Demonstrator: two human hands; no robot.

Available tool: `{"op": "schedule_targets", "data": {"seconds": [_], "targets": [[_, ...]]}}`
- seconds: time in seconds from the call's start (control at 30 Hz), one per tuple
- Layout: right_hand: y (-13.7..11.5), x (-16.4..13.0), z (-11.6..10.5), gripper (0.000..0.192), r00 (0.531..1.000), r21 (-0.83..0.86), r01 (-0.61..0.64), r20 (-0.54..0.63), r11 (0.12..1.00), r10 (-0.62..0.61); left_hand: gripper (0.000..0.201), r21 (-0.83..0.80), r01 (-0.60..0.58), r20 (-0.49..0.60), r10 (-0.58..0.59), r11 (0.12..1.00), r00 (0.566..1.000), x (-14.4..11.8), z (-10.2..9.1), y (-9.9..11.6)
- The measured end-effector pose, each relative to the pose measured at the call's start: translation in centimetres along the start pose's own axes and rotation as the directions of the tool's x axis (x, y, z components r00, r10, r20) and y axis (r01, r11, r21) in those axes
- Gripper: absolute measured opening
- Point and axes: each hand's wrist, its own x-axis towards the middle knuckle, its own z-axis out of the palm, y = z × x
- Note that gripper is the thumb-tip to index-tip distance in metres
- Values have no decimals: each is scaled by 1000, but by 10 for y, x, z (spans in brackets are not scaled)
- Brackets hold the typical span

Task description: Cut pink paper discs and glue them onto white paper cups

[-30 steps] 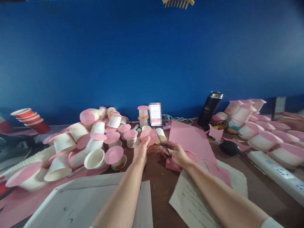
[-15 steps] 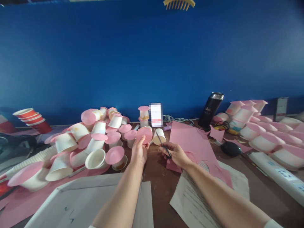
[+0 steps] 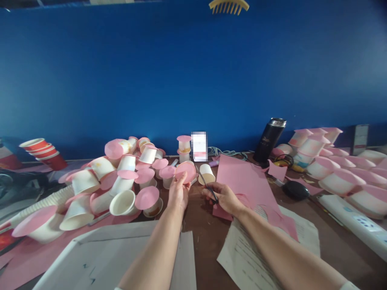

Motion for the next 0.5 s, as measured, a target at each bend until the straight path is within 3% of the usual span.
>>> {"op": "schedule_targets", "data": {"seconds": [0.5], "targets": [[-2, -1, 1, 51, 1000, -43, 3, 6, 999, -3, 41, 40, -2, -23, 2, 999, 1000, 1, 0, -3]]}}
